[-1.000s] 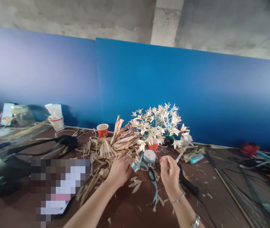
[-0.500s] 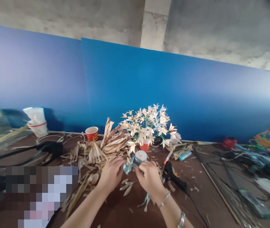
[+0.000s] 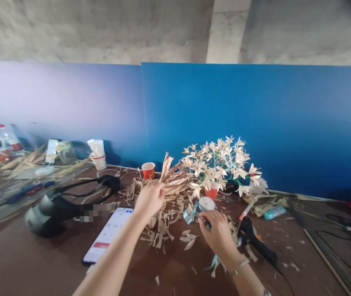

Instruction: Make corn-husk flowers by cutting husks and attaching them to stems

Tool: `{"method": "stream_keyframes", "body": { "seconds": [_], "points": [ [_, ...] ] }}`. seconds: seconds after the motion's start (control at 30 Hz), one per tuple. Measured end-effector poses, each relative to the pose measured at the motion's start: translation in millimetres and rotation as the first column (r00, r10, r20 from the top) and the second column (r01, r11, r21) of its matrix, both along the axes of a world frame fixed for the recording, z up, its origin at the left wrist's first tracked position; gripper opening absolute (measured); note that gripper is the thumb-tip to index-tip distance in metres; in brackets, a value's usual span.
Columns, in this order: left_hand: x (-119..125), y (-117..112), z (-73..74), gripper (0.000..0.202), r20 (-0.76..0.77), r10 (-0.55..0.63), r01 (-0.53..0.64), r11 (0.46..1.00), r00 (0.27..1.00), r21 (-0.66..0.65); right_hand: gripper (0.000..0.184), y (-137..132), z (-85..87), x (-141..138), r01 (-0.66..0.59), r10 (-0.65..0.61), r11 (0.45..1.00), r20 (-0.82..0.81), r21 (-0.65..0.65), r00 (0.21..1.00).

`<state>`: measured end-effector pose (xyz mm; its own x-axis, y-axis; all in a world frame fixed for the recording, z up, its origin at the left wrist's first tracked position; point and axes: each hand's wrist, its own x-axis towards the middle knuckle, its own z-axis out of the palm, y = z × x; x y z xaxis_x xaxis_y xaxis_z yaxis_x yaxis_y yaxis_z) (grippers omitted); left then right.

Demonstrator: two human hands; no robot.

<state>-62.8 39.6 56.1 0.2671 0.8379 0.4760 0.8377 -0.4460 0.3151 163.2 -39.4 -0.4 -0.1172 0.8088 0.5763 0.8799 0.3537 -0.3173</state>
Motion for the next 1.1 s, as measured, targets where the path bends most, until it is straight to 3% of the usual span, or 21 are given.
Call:
{"method": "stream_keyframes", "body": {
  "seconds": [0.1,0.2,0.33,0.5,0.73,0.9,1.1],
  "points": [
    [-34.4,13.0,13.9,0.027,-0.094,0.172,-0.185,0.970,0.981,-0.156,0.015,0.3,-2.1,-0.6,0.008,-0.008,1.000,0.006,0.015,1.000],
    [-57.5,12.3,16.8,0.019,-0.183,0.096,-0.154,0.930,0.978,-0.334,0.020,2.3,-7.1,-0.4,-0.023,0.022,0.999,0.013,0.031,1.000],
    [-67.7,1.4,10.5,0.018,-0.229,0.070,-0.162,0.898,0.971,-0.409,0.021,4.3,-12.0,-0.8,-0.052,0.051,0.997,0.017,0.048,0.999],
    [-57.2,0.5,6.0,0.019,-0.224,0.102,-0.172,0.932,0.969,-0.320,0.020,3.2,-9.9,-1.9,-0.064,0.064,0.996,-0.001,0.060,0.998],
    [-20.9,21.1,-2.4,0.023,-0.194,0.087,-0.121,0.977,0.977,-0.174,0.015,3.8,-10.0,0.4,-0.054,0.054,0.998,-0.014,0.034,0.998],
    [-18.6,32.6,-3.5,0.024,-0.193,0.139,-0.162,0.981,0.971,-0.108,0.016,5.5,-12.4,1.8,-0.033,0.034,0.998,-0.021,0.046,0.999],
    [8.6,21.2,-6.8,0.026,-0.141,-0.003,-0.004,0.999,0.990,-0.051,0.017,0.2,-3.4,-0.4,0.024,-0.024,0.998,-0.002,0.053,1.000]
  ]
}}
